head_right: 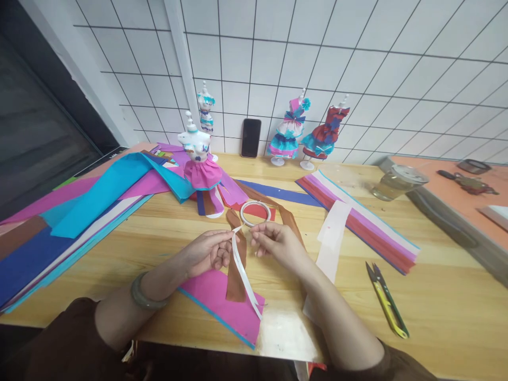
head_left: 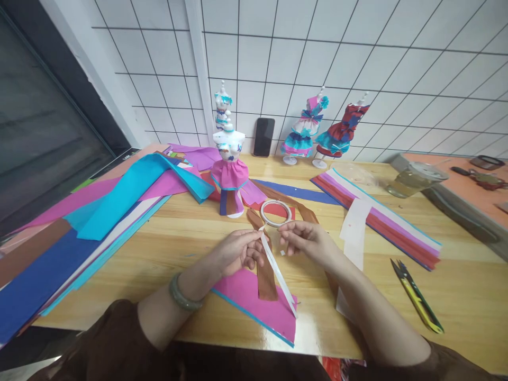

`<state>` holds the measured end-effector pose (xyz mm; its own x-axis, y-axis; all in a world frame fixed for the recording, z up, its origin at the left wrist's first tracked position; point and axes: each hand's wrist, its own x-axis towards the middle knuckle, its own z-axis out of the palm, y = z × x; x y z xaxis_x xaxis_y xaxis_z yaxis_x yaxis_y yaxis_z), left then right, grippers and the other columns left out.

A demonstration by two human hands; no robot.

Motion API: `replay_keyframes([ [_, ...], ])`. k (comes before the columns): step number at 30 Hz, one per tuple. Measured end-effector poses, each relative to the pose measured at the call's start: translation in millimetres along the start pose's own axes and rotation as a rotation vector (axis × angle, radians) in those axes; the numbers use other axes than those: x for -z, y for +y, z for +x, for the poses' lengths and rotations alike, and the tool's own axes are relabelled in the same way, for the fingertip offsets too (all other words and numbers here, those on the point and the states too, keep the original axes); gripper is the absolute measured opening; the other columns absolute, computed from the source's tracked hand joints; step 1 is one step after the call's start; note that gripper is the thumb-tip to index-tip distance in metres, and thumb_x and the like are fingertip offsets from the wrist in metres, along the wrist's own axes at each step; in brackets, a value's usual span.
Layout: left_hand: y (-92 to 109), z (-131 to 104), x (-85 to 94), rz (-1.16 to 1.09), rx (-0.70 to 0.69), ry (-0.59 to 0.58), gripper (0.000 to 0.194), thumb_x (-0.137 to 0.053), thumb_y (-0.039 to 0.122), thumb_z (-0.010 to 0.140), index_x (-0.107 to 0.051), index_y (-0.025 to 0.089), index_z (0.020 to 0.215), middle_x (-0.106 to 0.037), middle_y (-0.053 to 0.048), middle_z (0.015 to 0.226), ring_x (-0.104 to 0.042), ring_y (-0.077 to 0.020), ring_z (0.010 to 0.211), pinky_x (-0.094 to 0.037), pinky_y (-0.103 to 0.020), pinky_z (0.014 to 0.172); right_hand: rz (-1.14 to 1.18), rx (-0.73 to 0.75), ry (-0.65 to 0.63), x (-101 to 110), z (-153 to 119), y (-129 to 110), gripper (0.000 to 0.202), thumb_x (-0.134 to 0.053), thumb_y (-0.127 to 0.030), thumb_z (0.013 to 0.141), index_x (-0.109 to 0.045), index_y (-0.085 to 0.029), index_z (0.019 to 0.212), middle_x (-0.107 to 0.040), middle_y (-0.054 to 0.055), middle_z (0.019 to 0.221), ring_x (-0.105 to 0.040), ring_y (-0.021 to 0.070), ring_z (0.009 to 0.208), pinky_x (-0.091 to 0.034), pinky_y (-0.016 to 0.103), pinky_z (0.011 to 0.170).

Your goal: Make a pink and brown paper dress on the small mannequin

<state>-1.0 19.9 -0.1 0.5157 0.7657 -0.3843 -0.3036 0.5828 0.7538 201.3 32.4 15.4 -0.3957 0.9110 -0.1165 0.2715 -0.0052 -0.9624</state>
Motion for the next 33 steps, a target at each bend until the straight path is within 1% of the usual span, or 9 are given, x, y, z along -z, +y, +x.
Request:
replay_keyframes([
  [3,-1,0,-2.5,0.015,0.006,0.002,0.018,-0.053,0.029,0.081,-0.056,0.012,0.085,-0.056,0.0,0.058,-0.058,-0.009,0.043,-0.035,-0.013,0.032,-0.257,0.165,0.196,-7,7,9,0.021,-0.052,-0.033,0.083,-0.061,-0.017,0.094,-0.065,0.006,0.085,-0.06,0.0144,0.066,-0.047,0.027,0.059],
  [5,-1,0,-3.7,0.031,0.008,-0.004,0.018,-0.055,0.029,0.08,-0.056,0.011,0.084,-0.056,0.0,0.057,-0.057,-0.0088,0.042,-0.034,-0.013,0.032,-0.442,0.277,0.257,-9,11,12,0.018,-0.05,-0.027,0.084,-0.063,-0.019,0.094,-0.064,0.007,0.091,-0.059,0.0177,0.077,-0.047,0.029,0.064],
  [9,-3,0,-4.4,0.046,0.014,-0.048,0.019,-0.056,0.03,0.079,-0.055,0.011,0.084,-0.059,-0.002,0.061,-0.058,-0.0092,0.043,-0.035,-0.013,0.032,-0.606,0.458,0.23,-12,17,16,0.019,-0.046,-0.019,0.086,-0.062,-0.02,0.095,-0.062,0.008,0.094,-0.057,0.0191,0.088,-0.047,0.032,0.074],
  [13,-4,1,-4.8,0.057,0.031,-0.074,0.019,-0.055,0.03,0.079,-0.054,0.012,0.086,-0.062,-0.005,0.065,-0.059,-0.0098,0.043,-0.036,-0.014,0.032,-0.618,0.51,0.163,-18,22,21,0.021,-0.045,-0.014,0.086,-0.059,-0.021,0.1,-0.06,0.008,0.095,-0.056,0.0187,0.089,-0.045,0.032,0.078],
  [16,-5,0,-5.0,0.052,0.032,-0.071,0.018,-0.054,0.028,0.08,-0.054,0.012,0.086,-0.061,-0.004,0.063,-0.058,-0.0098,0.043,-0.036,-0.014,0.031,-0.606,0.459,0.2,-21,24,23,0.019,-0.049,-0.016,0.083,-0.056,-0.019,0.1,-0.06,0.007,0.095,-0.056,0.0183,0.088,-0.045,0.031,0.076],
  [20,-4,0,-4.2,0.024,0.012,-0.079,0.017,-0.054,0.028,0.08,-0.054,0.012,0.086,-0.059,-0.002,0.06,-0.058,-0.0095,0.043,-0.036,-0.013,0.032,-0.599,0.197,0.286,-22,19,22,0.013,-0.054,-0.032,0.08,-0.053,-0.019,0.083,-0.058,0.001,0.07,-0.053,0.0149,0.061,-0.04,0.026,0.056],
  [23,-2,-1,-4.1,0.016,0.016,-0.074,0.017,-0.052,0.028,0.081,-0.055,0.012,0.086,-0.059,-0.001,0.061,-0.058,-0.0093,0.043,-0.036,-0.013,0.031,-0.664,0.077,0.193,-24,14,18,0.024,-0.054,-0.042,0.078,-0.054,-0.019,0.073,-0.056,0.001,0.062,-0.049,0.0136,0.055,-0.034,0.024,0.051],
  [27,2,-2,-3.8,-0.011,0.048,-0.058,0.018,-0.05,0.027,0.083,-0.057,0.012,0.084,-0.06,-0.002,0.062,-0.058,-0.0082,0.042,-0.032,-0.012,0.03,-0.718,0.08,0.099,-26,9,11,0.018,-0.052,-0.032,0.08,-0.059,-0.019,0.07,-0.058,0.001,0.064,-0.048,0.0127,0.057,-0.031,0.024,0.053],
  [33,6,0,2.4,-0.146,0.029,-0.011,0.02,-0.046,0.027,0.085,-0.058,0.011,0.088,-0.061,-0.001,0.06,-0.054,-0.005,0.038,-0.028,-0.011,0.028,-0.461,0.064,-0.211,-13,-1,0,0.019,-0.05,-0.029,0.081,-0.056,-0.017,0.067,-0.053,-0.002,0.062,-0.044,0.0098,0.056,-0.033,0.022,0.052],
])
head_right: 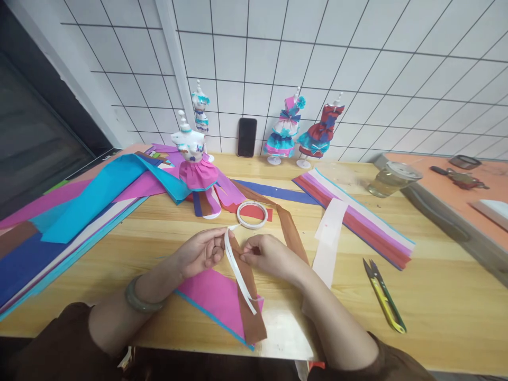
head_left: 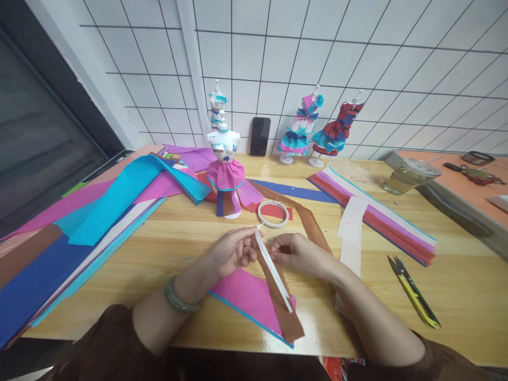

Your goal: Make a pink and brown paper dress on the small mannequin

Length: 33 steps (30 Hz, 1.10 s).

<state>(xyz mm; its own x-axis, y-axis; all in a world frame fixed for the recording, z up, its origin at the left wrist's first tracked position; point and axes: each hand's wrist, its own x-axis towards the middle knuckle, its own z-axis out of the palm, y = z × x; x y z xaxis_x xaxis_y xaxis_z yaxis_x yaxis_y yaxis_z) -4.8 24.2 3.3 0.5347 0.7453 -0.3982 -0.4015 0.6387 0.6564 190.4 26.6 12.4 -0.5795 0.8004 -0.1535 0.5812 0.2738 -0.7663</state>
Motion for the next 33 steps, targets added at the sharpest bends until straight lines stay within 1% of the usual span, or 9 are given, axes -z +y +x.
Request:
replay_keyframes([
  [4,3,0,1.7,-0.062,0.021,0.014,0.021,-0.044,0.027,0.087,-0.058,0.012,0.09,-0.06,0.0,0.054,-0.053,-0.0056,0.037,-0.029,-0.011,0.028,0.163,-0.081,-0.179,20,-9,3,0.019,-0.057,-0.032,0.077,-0.057,-0.016,0.068,-0.052,-0.003,0.059,-0.046,0.0094,0.055,-0.035,0.022,0.052],
  [7,4,0,1.5,-0.074,0.029,0.018,0.021,-0.044,0.027,0.087,-0.059,0.012,0.09,-0.06,0.0,0.054,-0.053,-0.0055,0.037,-0.028,-0.011,0.028,0.211,-0.17,-0.158,41,-18,10,0.021,-0.061,-0.036,0.074,-0.061,-0.015,0.074,-0.056,-0.001,0.061,-0.049,0.0103,0.055,-0.037,0.023,0.052],
  [9,4,-1,1.6,-0.076,0.033,0.023,0.021,-0.044,0.027,0.087,-0.059,0.012,0.09,-0.06,0.0,0.054,-0.054,-0.0055,0.037,-0.028,-0.011,0.028,0.205,-0.211,0.025,57,-23,18,0.027,-0.062,-0.04,0.072,-0.063,-0.014,0.079,-0.06,0.002,0.067,-0.051,0.011,0.057,-0.039,0.023,0.053],
  [14,2,-1,1.3,-0.041,0.033,0.019,0.019,-0.045,0.026,0.086,-0.058,0.013,0.09,-0.06,0.0,0.056,-0.055,-0.0061,0.038,-0.028,-0.011,0.028,0.102,-0.33,0.768,87,-27,52,0.034,-0.06,-0.045,0.07,-0.064,-0.014,0.084,-0.065,0.007,0.071,-0.057,0.0147,0.058,-0.043,0.025,0.051],
  [20,-2,-1,-0.2,0.051,0.023,0.014,0.015,-0.049,0.024,0.083,-0.057,0.013,0.089,-0.062,-0.001,0.061,-0.055,-0.0064,0.039,-0.028,-0.012,0.029,-0.168,-0.512,0.854,93,-26,89,0.031,-0.059,-0.033,0.068,-0.067,-0.012,0.09,-0.068,0.012,0.076,-0.062,0.026,0.071,-0.045,0.037,0.063],
  [25,-4,0,0.6,0.061,0.033,-0.001,0.017,-0.051,0.025,0.081,-0.057,0.013,0.091,-0.063,-0.002,0.063,-0.056,-0.006,0.041,-0.027,-0.012,0.03,-0.265,-0.389,1.012,77,-21,56,0.039,-0.056,-0.037,0.074,-0.06,-0.014,0.106,-0.063,0.015,0.104,-0.06,0.0264,0.085,-0.044,0.038,0.071],
  [27,-4,-1,0.2,0.061,0.043,-0.003,0.018,-0.051,0.026,0.081,-0.057,0.012,0.092,-0.063,-0.002,0.064,-0.056,-0.0061,0.042,-0.029,-0.012,0.031,-0.046,-0.279,0.85,62,-18,29,0.032,-0.054,-0.044,0.078,-0.064,-0.016,0.088,-0.067,0.011,0.086,-0.06,0.0218,0.076,-0.045,0.033,0.068],
  [31,-3,-2,-1.4,0.064,0.044,-0.009,0.017,-0.049,0.025,0.082,-0.057,0.013,0.091,-0.063,-0.002,0.065,-0.057,-0.0067,0.042,-0.031,-0.013,0.032,0.367,-0.066,-0.049,28,-16,-13,0.04,-0.048,-0.05,0.082,-0.065,-0.014,0.076,-0.066,0.007,0.075,-0.059,0.0157,0.068,-0.045,0.028,0.066],
  [33,-3,-2,-1.7,0.069,0.032,-0.023,0.015,-0.049,0.024,0.082,-0.056,0.013,0.09,-0.062,-0.001,0.063,-0.057,-0.007,0.043,-0.031,-0.013,0.032,0.395,-0.023,-0.303,16,-16,-20,0.039,-0.05,-0.049,0.082,-0.064,-0.014,0.074,-0.06,0.002,0.068,-0.052,0.0114,0.062,-0.042,0.024,0.062],
])
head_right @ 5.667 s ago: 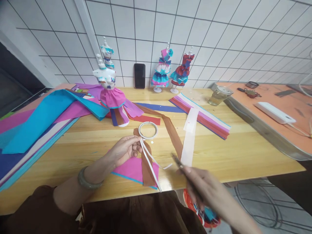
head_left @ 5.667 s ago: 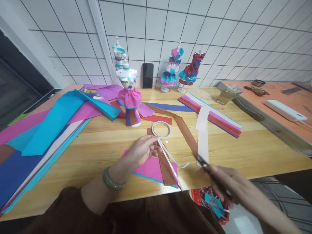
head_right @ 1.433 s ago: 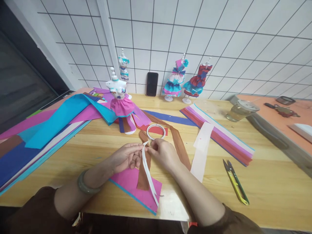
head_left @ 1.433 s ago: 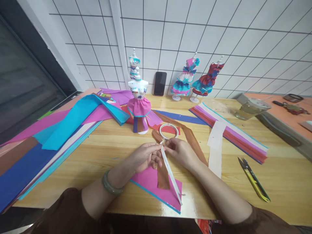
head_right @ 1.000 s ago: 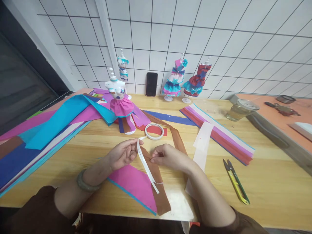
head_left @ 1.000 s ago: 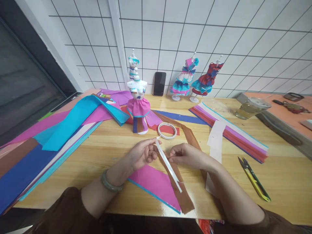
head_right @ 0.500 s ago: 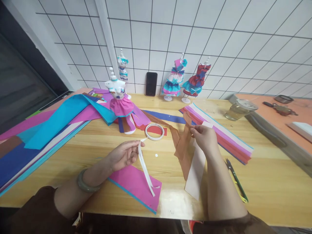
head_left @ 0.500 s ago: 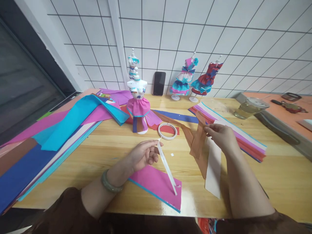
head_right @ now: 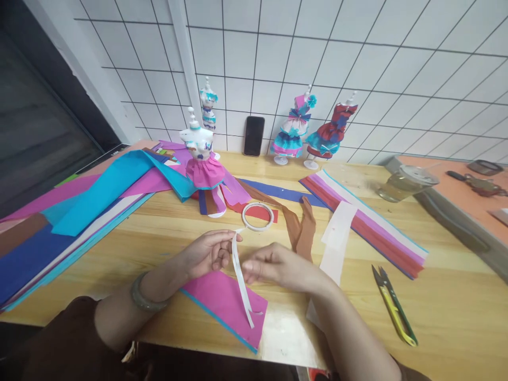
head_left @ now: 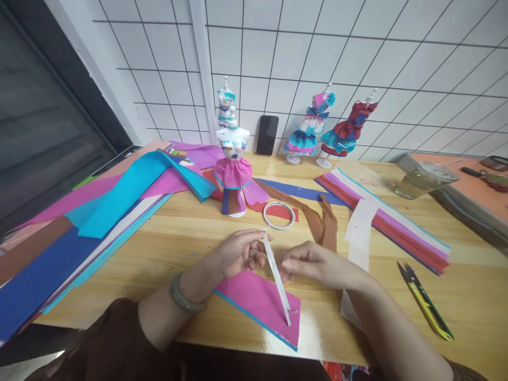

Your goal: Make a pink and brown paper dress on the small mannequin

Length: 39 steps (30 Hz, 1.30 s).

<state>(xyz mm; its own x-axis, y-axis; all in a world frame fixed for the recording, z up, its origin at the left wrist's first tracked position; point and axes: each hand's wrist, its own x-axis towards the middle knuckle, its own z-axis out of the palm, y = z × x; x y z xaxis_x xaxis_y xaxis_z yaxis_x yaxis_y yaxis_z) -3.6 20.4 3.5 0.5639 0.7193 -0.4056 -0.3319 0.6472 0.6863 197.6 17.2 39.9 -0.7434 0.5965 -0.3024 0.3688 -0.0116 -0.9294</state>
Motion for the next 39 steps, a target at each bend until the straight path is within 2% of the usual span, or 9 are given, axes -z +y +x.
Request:
replay_keyframes([
  [3,-1,1,0.0,0.026,-0.037,-0.02,0.016,-0.051,0.027,0.081,-0.056,0.013,0.088,-0.061,-0.001,0.063,-0.058,-0.0076,0.044,-0.031,-0.012,0.032,-0.013,-0.024,-0.133,-7,2,5,0.036,-0.054,-0.047,0.08,-0.063,-0.014,0.07,-0.045,-0.004,0.058,-0.037,0.0068,0.053,-0.032,0.021,0.053],
  [7,-3,1,-0.8,0.056,-0.065,-0.014,0.016,-0.056,0.028,0.078,-0.056,0.013,0.084,-0.06,-0.002,0.065,-0.057,-0.0073,0.045,-0.031,-0.012,0.032,0.011,-0.048,-0.165,-6,1,8,0.035,-0.058,-0.045,0.078,-0.066,-0.012,0.071,-0.038,-0.006,0.054,-0.03,0.0061,0.052,-0.026,0.021,0.05],
  [12,-2,1,-1.6,0.035,-0.05,0.004,0.011,-0.058,0.021,0.075,-0.057,0.012,0.081,-0.06,-0.001,0.067,-0.056,-0.0057,0.045,-0.032,-0.012,0.033,0.042,-0.078,-0.206,-2,-3,3,0.031,-0.062,-0.041,0.075,-0.067,-0.012,0.069,-0.048,-0.004,0.055,-0.037,0.006,0.051,-0.031,0.02,0.051],
  [19,-1,2,3.9,-0.116,0.107,-0.016,0.011,-0.05,0.014,0.074,-0.055,0.012,0.083,-0.064,-0.003,0.07,-0.058,-0.0075,0.047,-0.038,-0.013,0.038,0.023,-0.101,-0.215,9,-8,7,0.03,-0.062,-0.039,0.076,-0.067,-0.01,0.07,-0.053,-0.003,0.057,-0.043,0.0057,0.052,-0.035,0.019,0.053],
  [26,-2,5,5.1,-0.181,0.202,-0.067,0.017,-0.04,0.019,0.075,-0.051,0.011,0.086,-0.066,-0.012,0.072,-0.063,-0.0163,0.054,-0.044,-0.02,0.045,-0.043,-0.117,-0.244,13,-7,9,0.031,-0.06,-0.041,0.077,-0.068,-0.01,0.074,-0.058,-0.001,0.061,-0.05,0.008,0.057,-0.04,0.019,0.057],
  [30,2,5,10.1,-0.203,0.18,-0.062,0.022,-0.041,0.025,0.074,-0.052,0.01,0.085,-0.067,-0.015,0.078,-0.064,-0.0182,0.058,-0.047,-0.024,0.05,-0.009,-0.139,-0.333,14,-9,14,0.03,-0.063,-0.037,0.076,-0.07,-0.008,0.078,-0.061,0.001,0.06,-0.052,0.0083,0.057,-0.041,0.019,0.058],
  [33,2,5,10.6,-0.111,0.154,-0.036,0.025,-0.04,0.03,0.077,-0.053,0.009,0.082,-0.067,-0.015,0.08,-0.064,-0.0168,0.059,-0.046,-0.022,0.049,0.034,-0.141,-0.352,13,-11,13,0.028,-0.063,-0.034,0.077,-0.07,-0.008,0.08,-0.063,0.003,0.062,-0.054,0.0086,0.058,-0.042,0.02,0.06],
  [37,-2,3,3.9,0.135,0.188,-0.017,0.019,-0.046,0.029,0.077,-0.052,0.012,0.073,-0.059,-0.002,0.056,-0.053,-0.0092,0.04,-0.037,-0.017,0.036,0.05,-0.117,-0.319,13,-13,9,0.026,-0.064,-0.033,0.076,-0.071,-0.008,0.081,-0.065,0.004,0.064,-0.056,0.0094,0.059,-0.044,0.021,0.062],
  [39,-4,2,0.6,0.215,0.211,-0.026,0.019,-0.046,0.029,0.078,-0.052,0.013,0.07,-0.055,0.0,0.052,-0.05,-0.0079,0.035,-0.034,-0.016,0.032,0.061,-0.117,-0.319,13,-13,8,0.026,-0.064,-0.033,0.075,-0.071,-0.008,0.082,-0.066,0.004,0.065,-0.057,0.0099,0.059,-0.045,0.022,0.063],
])
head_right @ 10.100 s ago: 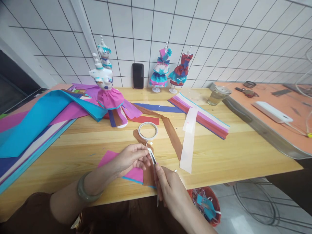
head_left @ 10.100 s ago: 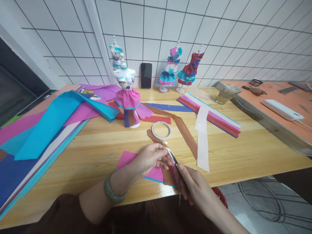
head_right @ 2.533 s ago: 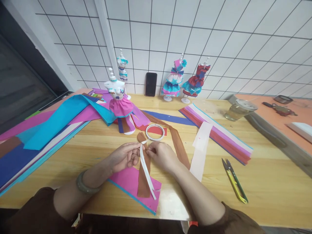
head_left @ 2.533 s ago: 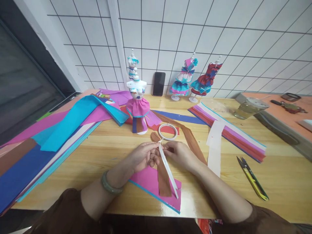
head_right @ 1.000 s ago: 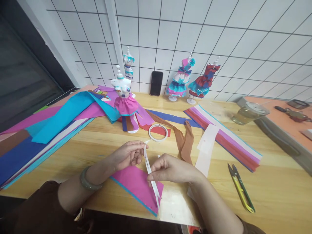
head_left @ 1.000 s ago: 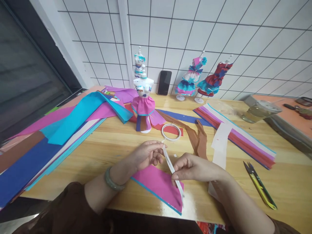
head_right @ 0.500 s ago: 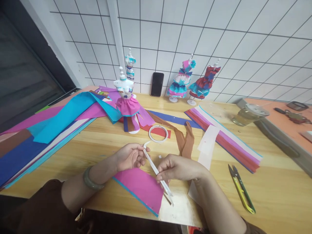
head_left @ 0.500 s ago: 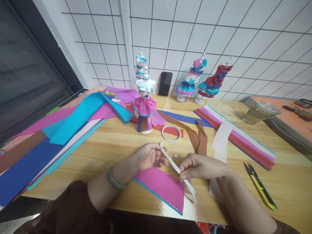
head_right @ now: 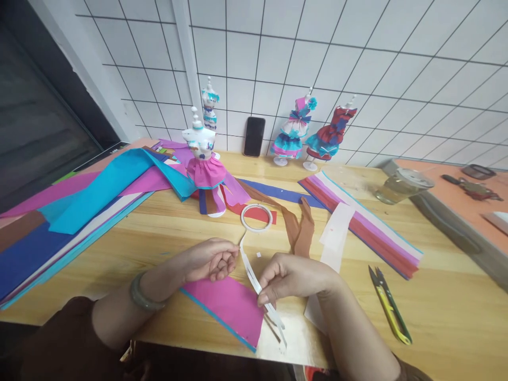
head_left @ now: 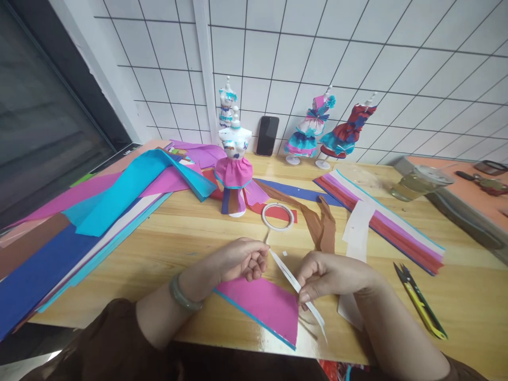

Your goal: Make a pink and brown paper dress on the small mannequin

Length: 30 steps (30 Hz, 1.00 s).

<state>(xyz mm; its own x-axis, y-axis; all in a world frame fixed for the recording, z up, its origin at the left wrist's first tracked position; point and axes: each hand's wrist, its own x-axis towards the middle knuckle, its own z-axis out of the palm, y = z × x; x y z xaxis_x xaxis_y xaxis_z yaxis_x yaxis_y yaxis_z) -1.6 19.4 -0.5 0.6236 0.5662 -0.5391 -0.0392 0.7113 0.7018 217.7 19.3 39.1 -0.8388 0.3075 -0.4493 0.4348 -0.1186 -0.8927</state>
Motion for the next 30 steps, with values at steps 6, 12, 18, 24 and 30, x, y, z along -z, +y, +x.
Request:
replay_keyframes([
  [6,-4,-1,-3.4,0.034,-0.014,-0.136,0.015,-0.052,0.025,0.077,-0.057,0.011,0.076,-0.062,-0.004,0.065,-0.056,-0.0084,0.043,-0.039,-0.015,0.034,0.029,-0.036,-0.024,-3,0,5,0.025,-0.065,-0.033,0.074,-0.072,-0.01,0.082,-0.065,0.003,0.066,-0.057,0.0094,0.059,-0.046,0.021,0.061],
  [12,-8,0,-8.4,0.08,-0.007,-0.162,0.011,-0.059,0.022,0.074,-0.059,0.011,0.073,-0.061,-0.002,0.062,-0.056,-0.007,0.043,-0.04,-0.014,0.035,0.042,-0.069,-0.036,-8,4,3,0.024,-0.066,-0.032,0.073,-0.071,-0.01,0.082,-0.062,0.001,0.064,-0.056,0.0078,0.057,-0.047,0.019,0.059],
  [18,-4,-3,-9.4,0.103,-0.06,-0.106,0.011,-0.06,0.022,0.073,-0.058,0.011,0.072,-0.06,0.0,0.061,-0.054,-0.0058,0.042,-0.038,-0.013,0.034,0.04,-0.053,0.013,-6,1,2,0.027,-0.065,-0.036,0.073,-0.071,-0.01,0.079,-0.062,0.001,0.061,-0.056,0.0083,0.054,-0.047,0.02,0.057],
  [24,3,-8,-5.9,0.115,-0.1,-0.107,0.019,-0.059,0.027,0.076,-0.057,0.011,0.067,-0.055,0.002,0.052,-0.05,-0.004,0.04,-0.035,-0.012,0.034,-0.074,-0.032,0.21,5,-8,-2,0.029,-0.065,-0.039,0.073,-0.067,-0.011,0.068,-0.06,-0.001,0.053,-0.053,0.0079,0.05,-0.043,0.019,0.052],
  [30,5,-10,-6.2,0.13,-0.115,-0.106,0.022,-0.058,0.031,0.078,-0.055,0.012,0.07,-0.054,0.003,0.049,-0.046,-0.0036,0.037,-0.033,-0.013,0.034,-0.035,-0.037,0.282,13,-14,0,0.03,-0.064,-0.041,0.073,-0.062,-0.012,0.065,-0.059,-0.002,0.054,-0.053,0.0075,0.05,-0.041,0.019,0.051],
])
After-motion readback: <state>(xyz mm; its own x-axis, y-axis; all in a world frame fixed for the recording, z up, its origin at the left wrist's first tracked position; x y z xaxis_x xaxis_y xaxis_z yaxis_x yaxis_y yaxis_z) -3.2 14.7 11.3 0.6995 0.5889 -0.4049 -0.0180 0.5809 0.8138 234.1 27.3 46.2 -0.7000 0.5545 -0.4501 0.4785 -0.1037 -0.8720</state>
